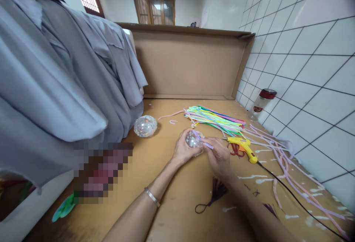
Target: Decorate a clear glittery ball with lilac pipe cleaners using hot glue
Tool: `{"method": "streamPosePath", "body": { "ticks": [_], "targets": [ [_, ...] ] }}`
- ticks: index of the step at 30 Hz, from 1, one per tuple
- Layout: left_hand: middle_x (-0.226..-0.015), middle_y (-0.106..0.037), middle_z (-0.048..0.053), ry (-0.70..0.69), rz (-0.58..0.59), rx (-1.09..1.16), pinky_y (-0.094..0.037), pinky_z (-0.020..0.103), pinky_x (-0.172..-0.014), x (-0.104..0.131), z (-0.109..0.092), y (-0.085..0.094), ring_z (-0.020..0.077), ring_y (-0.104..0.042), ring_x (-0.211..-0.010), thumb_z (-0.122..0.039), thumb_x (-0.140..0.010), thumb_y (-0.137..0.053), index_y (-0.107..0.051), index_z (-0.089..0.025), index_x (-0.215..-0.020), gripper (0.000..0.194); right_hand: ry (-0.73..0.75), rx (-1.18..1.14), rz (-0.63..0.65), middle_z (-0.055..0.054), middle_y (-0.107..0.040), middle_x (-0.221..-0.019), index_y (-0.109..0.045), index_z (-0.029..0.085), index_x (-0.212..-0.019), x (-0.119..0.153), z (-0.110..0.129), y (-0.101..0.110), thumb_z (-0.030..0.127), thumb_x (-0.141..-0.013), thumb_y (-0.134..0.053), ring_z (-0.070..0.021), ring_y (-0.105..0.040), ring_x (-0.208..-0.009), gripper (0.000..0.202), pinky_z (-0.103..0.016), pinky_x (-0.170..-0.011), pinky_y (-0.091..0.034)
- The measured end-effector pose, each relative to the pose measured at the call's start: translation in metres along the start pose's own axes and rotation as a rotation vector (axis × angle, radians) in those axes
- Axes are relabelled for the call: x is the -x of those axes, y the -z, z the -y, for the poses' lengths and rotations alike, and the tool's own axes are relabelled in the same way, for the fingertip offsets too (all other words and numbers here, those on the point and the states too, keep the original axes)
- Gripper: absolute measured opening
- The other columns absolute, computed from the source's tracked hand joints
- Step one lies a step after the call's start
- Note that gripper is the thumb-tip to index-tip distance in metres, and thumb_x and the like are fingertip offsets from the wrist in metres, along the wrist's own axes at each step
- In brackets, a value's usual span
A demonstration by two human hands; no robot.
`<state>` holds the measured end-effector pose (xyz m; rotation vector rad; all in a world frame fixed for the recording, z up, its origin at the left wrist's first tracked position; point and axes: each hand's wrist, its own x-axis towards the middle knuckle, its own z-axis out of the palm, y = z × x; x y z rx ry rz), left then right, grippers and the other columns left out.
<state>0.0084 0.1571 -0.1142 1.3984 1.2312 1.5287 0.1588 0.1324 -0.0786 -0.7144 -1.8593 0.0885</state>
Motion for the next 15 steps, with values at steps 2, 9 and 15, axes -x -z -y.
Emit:
{"method": "streamPosePath", "body": {
  "ticks": [2, 9, 15],
  "targets": [
    [-0.111, -0.070, 0.007, -0.018, -0.006, -0.005, -0.054, 0.041, -0.093, 0.000, 0.000, 0.001, 0.0261, -0.067, -0.104, -0.021, -0.049, -0.086, -0.057, -0.023, -0.116, 0.073, -0.045, 0.001, 0.003, -0.006, -0.072, -0.099, -0.064, 0.025, -0.112, 0.000, 0.000, -0.001, 0.019, -0.094, -0.050, -0.0214, -0.067, -0.094, 0.024, -0.038, -0.083, -0.053],
    [-0.110, -0.068, 0.005, -0.036, -0.010, -0.053, -0.054, 0.046, -0.093, -0.001, 0.005, 0.002, 0.0276, -0.066, -0.105, -0.025, -0.050, -0.086, -0.056, -0.025, -0.117, 0.073, -0.169, 0.064, -0.003, -0.011, -0.067, -0.112, -0.058, 0.022, -0.123, 0.003, -0.012, -0.007, 0.027, -0.094, -0.048, -0.0244, -0.062, -0.105, 0.031, -0.044, -0.091, -0.051],
    [-0.116, -0.064, 0.009, -0.175, 0.001, -0.176, -0.051, 0.049, -0.097, 0.003, -0.001, -0.001, 0.0301, -0.063, -0.107, -0.025, -0.048, -0.087, -0.057, -0.026, -0.116, 0.074, -0.104, 0.062, 0.005, -0.010, -0.066, -0.114, -0.058, 0.025, -0.125, 0.003, -0.017, -0.006, 0.027, -0.094, -0.049, -0.0264, -0.060, -0.108, 0.032, -0.046, -0.092, -0.049]
  ]
}}
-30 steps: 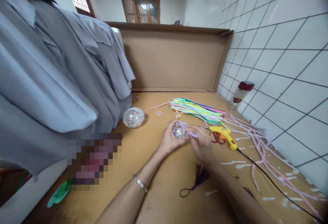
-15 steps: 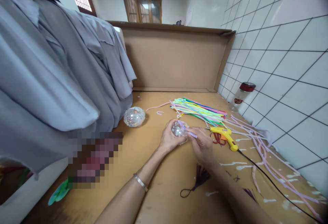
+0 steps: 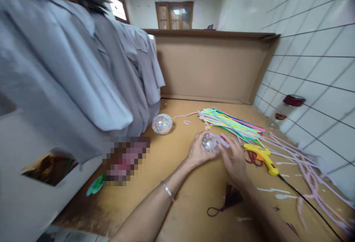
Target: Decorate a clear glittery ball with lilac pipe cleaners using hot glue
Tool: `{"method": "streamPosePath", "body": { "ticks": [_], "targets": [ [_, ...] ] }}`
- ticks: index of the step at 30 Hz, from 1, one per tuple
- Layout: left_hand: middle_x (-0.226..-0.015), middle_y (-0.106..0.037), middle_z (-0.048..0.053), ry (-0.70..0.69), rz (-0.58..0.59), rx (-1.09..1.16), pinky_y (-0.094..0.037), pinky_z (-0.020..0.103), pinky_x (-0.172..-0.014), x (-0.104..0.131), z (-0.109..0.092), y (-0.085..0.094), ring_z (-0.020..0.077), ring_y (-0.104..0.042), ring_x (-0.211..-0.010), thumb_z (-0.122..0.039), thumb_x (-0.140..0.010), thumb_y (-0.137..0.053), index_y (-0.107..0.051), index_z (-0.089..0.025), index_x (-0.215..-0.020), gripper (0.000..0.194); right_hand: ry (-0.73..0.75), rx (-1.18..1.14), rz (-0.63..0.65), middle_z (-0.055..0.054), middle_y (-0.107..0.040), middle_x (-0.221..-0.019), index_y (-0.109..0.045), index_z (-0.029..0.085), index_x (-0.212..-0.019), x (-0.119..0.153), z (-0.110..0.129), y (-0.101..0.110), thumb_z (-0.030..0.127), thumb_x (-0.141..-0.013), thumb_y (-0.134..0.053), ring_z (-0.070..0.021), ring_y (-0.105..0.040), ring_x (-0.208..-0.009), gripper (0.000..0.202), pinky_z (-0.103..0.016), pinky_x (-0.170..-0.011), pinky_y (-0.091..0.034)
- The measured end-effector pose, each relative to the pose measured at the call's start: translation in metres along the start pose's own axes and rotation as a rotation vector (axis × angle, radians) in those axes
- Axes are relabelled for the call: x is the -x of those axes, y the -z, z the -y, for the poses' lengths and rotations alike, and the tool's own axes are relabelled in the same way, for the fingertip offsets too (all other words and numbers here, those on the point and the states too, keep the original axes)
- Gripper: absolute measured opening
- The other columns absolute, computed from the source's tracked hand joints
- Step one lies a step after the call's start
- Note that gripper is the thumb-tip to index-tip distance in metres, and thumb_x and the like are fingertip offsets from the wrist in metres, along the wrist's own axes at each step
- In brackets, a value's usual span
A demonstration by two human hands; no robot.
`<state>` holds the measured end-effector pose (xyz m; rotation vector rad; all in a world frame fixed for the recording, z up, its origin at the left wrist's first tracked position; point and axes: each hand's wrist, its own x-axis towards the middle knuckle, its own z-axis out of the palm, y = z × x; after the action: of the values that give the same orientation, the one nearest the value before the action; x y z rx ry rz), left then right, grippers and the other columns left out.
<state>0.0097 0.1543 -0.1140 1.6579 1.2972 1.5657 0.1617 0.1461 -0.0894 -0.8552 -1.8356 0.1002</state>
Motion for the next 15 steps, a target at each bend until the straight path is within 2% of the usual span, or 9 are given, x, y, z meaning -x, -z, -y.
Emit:
{"method": "streamPosePath", "body": {
  "ticks": [5, 9, 15],
  "targets": [
    [-0.114, -0.064, 0.008, -0.055, 0.023, -0.084, -0.049, 0.045, -0.100, 0.002, -0.011, 0.003, 0.0301, -0.061, -0.110, -0.023, -0.052, -0.084, -0.058, -0.026, -0.116, 0.070, 0.095, -0.044, 0.041, -0.009, -0.068, -0.107, -0.063, 0.025, -0.117, -0.002, 0.003, -0.001, 0.019, -0.094, -0.044, -0.0245, -0.063, -0.101, 0.030, -0.044, -0.089, -0.051],
    [-0.115, -0.063, 0.008, -0.091, 0.045, -0.067, -0.049, 0.042, -0.100, 0.002, -0.008, 0.003, 0.0283, -0.060, -0.111, -0.026, -0.053, -0.084, -0.057, -0.023, -0.117, 0.070, 0.110, -0.064, -0.006, -0.008, -0.070, -0.102, -0.066, 0.025, -0.108, -0.002, 0.005, 0.000, 0.017, -0.093, -0.047, -0.0233, -0.065, -0.097, 0.026, -0.042, -0.085, -0.053],
    [-0.117, -0.062, 0.010, -0.007, 0.020, -0.053, -0.049, 0.045, -0.097, 0.000, -0.005, 0.003, 0.0282, -0.061, -0.107, -0.025, -0.051, -0.085, -0.056, -0.023, -0.120, 0.075, 0.032, -0.045, -0.080, -0.006, -0.073, -0.093, -0.069, 0.024, -0.104, -0.001, 0.011, 0.003, 0.020, -0.095, -0.049, -0.0206, -0.068, -0.086, 0.023, -0.037, -0.077, -0.055]
  ]
}}
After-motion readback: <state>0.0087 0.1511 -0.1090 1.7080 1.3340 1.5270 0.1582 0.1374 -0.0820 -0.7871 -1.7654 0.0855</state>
